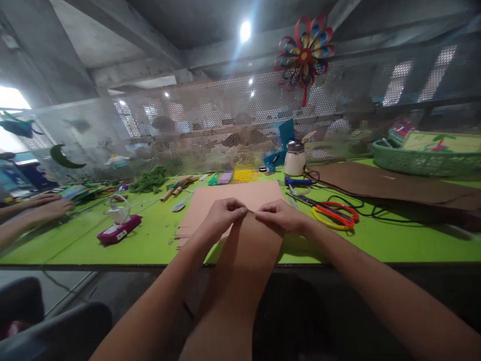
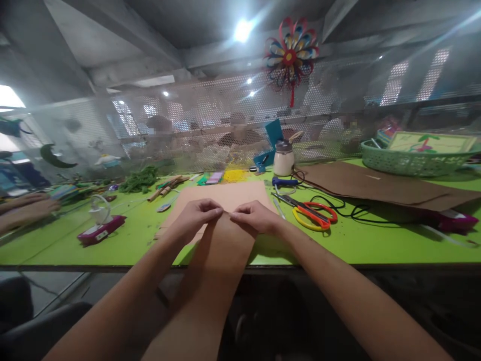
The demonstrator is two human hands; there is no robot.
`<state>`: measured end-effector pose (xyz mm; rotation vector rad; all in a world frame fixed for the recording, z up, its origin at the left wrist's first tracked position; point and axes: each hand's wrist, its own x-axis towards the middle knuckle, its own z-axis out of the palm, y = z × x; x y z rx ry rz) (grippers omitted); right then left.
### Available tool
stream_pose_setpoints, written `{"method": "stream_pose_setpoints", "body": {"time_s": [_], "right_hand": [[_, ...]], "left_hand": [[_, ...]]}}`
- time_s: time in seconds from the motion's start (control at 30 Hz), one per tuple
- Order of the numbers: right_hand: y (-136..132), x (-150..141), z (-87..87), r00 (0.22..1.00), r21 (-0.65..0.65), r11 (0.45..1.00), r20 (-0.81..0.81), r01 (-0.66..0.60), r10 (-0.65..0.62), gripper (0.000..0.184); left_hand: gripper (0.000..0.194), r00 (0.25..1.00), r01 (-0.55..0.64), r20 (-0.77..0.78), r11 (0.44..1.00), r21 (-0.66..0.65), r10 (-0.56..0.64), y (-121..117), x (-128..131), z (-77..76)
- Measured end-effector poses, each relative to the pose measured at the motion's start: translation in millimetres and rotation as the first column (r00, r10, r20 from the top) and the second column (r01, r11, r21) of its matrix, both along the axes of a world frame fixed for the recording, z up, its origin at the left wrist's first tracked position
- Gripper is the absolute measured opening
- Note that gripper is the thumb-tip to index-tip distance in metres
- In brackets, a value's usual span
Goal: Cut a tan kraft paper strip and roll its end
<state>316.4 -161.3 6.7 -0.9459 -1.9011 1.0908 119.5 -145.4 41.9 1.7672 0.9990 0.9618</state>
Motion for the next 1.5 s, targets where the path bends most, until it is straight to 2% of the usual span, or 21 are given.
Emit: {"method": "stream_pose_setpoints", "body": {"time_s": [0.2,0.4,0.67,0.87,1.1,1.3,1.5], "right_hand": [[3,3,-2.1,0.990,-0.022,1.000,-0.144,-0.004,0.001,0.034],[5,-2,-6.3,0.981,-0.021,1.000,-0.196,-0.009,0.005,0.030],[4,-3,-7.5,0.983,0.051,0.997,-0.178,0.060,-0.050,0.031],[4,-4,-6.7,0.981,0.031,0.997,-0.186,0.070,-0.063,0.031],[6,-2,-9.4,0.991,0.132,0.985,-0.088,0.111,-0.100,0.034],[6,-1,-11.5,0.994,0.064,0.994,-0.069,0.089,-0.084,0.037],[4,-3,-11.1,0.995,-0.003,0.999,-0.088,0.040,-0.040,0.039]], "left_hand": [[0.019,0.979,-0.109,0.180,0.990,0.086,0.092,12,-24,-14.8],[0.024,0.914,-0.174,0.364,0.984,-0.051,0.180,3,-21,-31.6],[0.028,0.854,-0.198,0.466,0.973,-0.122,0.232,-6,-10,-33.7],[0.027,0.848,-0.221,0.472,0.971,-0.095,0.240,-11,-8,-35.1],[0.025,0.844,-0.219,0.474,0.968,-0.121,0.250,-10,-10,-43.0],[0.034,0.842,-0.139,0.505,0.981,-0.135,0.189,-14,-10,-47.6],[0.027,0.830,-0.186,0.512,0.975,-0.121,0.222,-14,-9,-48.2]]}}
